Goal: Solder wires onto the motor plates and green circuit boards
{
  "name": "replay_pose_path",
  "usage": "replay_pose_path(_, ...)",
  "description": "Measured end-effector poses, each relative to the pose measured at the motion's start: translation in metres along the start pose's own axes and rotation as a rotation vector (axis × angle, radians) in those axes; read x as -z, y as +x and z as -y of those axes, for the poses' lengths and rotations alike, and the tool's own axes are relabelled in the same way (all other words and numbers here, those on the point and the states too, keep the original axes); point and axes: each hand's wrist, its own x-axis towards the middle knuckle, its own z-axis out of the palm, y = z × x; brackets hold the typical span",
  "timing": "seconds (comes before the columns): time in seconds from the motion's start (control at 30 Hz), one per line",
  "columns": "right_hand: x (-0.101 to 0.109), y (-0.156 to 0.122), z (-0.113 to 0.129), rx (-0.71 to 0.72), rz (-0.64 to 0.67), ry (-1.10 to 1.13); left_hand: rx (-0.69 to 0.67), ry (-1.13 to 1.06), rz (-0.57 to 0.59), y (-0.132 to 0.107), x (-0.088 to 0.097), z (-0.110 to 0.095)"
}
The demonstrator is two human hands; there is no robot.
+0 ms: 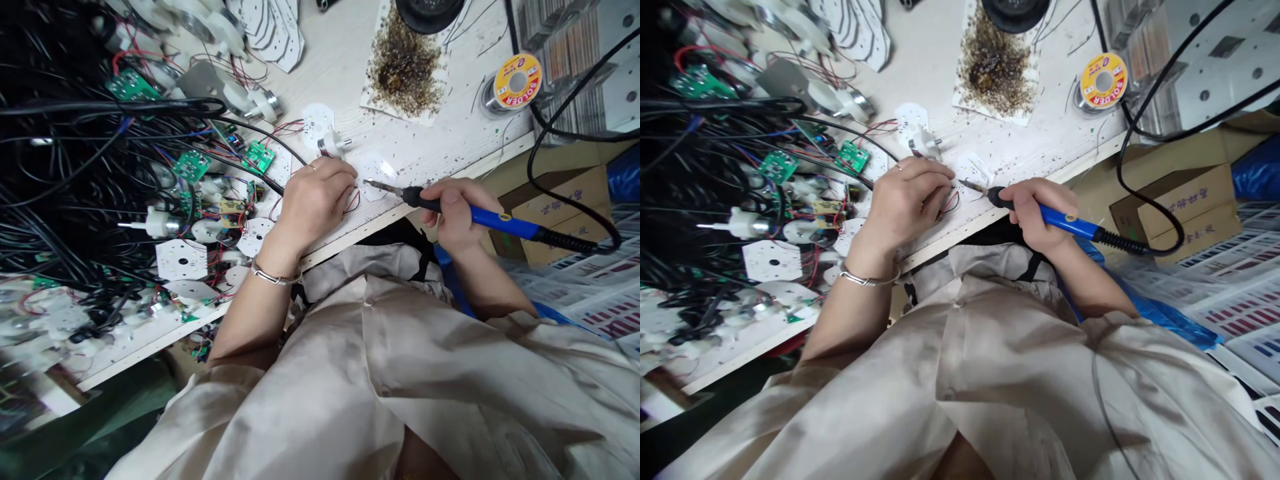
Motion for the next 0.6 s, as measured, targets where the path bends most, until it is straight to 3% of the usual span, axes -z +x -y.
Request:
replay_pose_path(0.27,-0.014,0.002,-0.003,0.053,-0.048,0.069,-0.010,-0.034,0.050,0.006,0.005,0.002)
replay_pose_path(0.6,-0.016,0.002,-0.003,-0.089,-0.016,0.073,-0.051,-0.003,0.073,0.007,0.006,0.004)
